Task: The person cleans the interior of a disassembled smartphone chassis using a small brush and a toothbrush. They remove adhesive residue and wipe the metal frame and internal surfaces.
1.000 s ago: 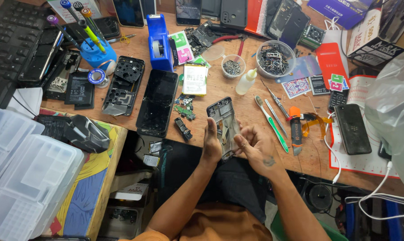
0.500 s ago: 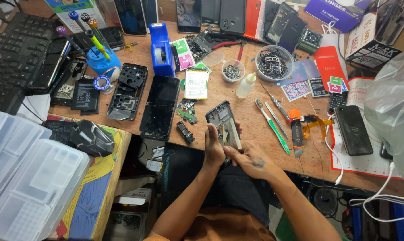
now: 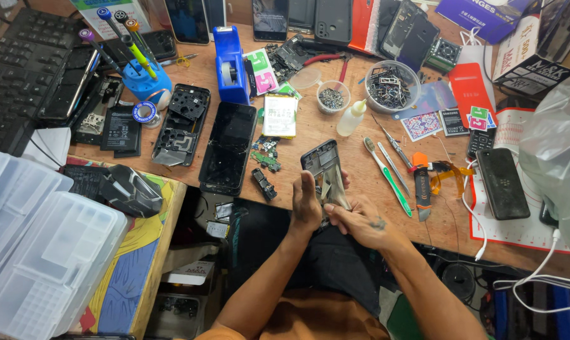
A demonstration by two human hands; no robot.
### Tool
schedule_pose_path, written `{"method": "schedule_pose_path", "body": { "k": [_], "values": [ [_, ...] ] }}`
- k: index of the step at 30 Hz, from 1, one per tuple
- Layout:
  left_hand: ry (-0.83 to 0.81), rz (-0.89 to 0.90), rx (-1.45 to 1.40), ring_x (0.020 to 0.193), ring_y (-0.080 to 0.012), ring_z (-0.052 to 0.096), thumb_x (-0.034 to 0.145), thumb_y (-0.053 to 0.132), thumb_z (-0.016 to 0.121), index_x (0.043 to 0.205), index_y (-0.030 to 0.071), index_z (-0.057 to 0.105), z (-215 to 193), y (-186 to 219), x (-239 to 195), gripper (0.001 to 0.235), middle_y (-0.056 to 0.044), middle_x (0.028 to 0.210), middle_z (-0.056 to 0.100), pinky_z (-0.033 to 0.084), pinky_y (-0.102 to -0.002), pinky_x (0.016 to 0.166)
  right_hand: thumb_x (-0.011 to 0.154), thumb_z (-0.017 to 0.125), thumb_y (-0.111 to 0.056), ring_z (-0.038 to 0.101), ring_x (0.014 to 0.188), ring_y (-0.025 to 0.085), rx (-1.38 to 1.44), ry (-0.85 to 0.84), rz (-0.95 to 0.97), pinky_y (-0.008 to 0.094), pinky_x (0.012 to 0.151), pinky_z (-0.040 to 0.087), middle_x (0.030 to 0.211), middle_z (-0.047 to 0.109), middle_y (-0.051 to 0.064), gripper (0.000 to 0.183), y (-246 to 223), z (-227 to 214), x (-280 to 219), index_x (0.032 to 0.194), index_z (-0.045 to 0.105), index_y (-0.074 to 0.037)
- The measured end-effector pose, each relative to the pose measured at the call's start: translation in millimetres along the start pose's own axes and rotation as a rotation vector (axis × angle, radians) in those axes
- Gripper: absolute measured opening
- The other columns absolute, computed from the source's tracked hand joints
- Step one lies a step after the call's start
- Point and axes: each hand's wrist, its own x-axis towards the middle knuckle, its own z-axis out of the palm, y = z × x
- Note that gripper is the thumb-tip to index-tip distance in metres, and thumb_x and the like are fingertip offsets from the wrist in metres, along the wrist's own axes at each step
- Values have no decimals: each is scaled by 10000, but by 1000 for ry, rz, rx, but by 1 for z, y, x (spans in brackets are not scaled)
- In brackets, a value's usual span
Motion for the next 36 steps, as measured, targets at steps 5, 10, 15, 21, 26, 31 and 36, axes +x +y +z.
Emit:
{"method": "schedule_pose_path", "body": {
  "k": [5, 10, 15, 21, 26, 31, 36],
  "values": [
    [-36, -13, 39, 940, -233, 722, 999, 743, 338, 1167, -105, 656, -1, 2, 1, 920, -168, 1019, 725, 620, -367, 830, 918, 655, -376, 522, 465, 97, 41, 33, 13, 279, 439, 373, 508, 561, 4, 417, 1, -3, 0, 650, 674, -58],
    [-64, -20, 63, 943, -225, 720, 1009, 733, 319, 1182, -91, 660, -4, 0, 0, 909, -162, 1024, 726, 617, -356, 821, 920, 672, -366, 486, 465, 93, 99, 17, 20, 270, 435, 333, 505, 539, -1, 417, 7, -1, 1, 637, 669, -60],
    [-97, 24, 104, 909, -214, 732, 1027, 716, 297, 1161, -69, 667, -3, -2, 1, 878, -152, 991, 733, 634, -350, 785, 916, 671, -360, 449, 433, 97, 82, 20, 64, 276, 414, 306, 486, 509, 2, 432, 11, -4, 0, 606, 652, -60],
    [-112, -32, 116, 916, -212, 732, 1018, 722, 308, 1158, -79, 681, -7, -4, 2, 894, -151, 982, 736, 631, -350, 807, 915, 675, -332, 456, 439, 105, 205, 11, 88, 284, 409, 317, 508, 519, 7, 405, 10, -3, 2, 629, 625, -51],
    [-103, -16, -14, 973, -238, 715, 1018, 715, 335, 1204, -95, 643, -11, -9, 6, 886, -178, 1057, 718, 615, -380, 862, 944, 635, -367, 522, 467, 100, 67, 14, 21, 270, 442, 378, 523, 575, 16, 417, -4, -3, -2, 684, 671, -44],
    [-51, -32, -132, 1014, -258, 716, 1008, 709, 333, 1229, -95, 618, -13, -10, 6, 882, -186, 1089, 709, 614, -407, 895, 927, 637, -390, 628, 544, 81, -162, 148, -53, 259, 519, 488, 612, 694, -14, 375, -26, 6, -11, 778, 744, -63],
    [-28, -10, -108, 1014, -269, 721, 1017, 711, 324, 1212, -102, 632, -10, -6, 5, 891, -185, 1086, 713, 611, -414, 917, 875, 706, -338, 523, 577, 65, -119, 279, -165, 275, 517, 444, 645, 630, -16, 291, -34, 12, -17, 938, 701, -54]
  ]
}}
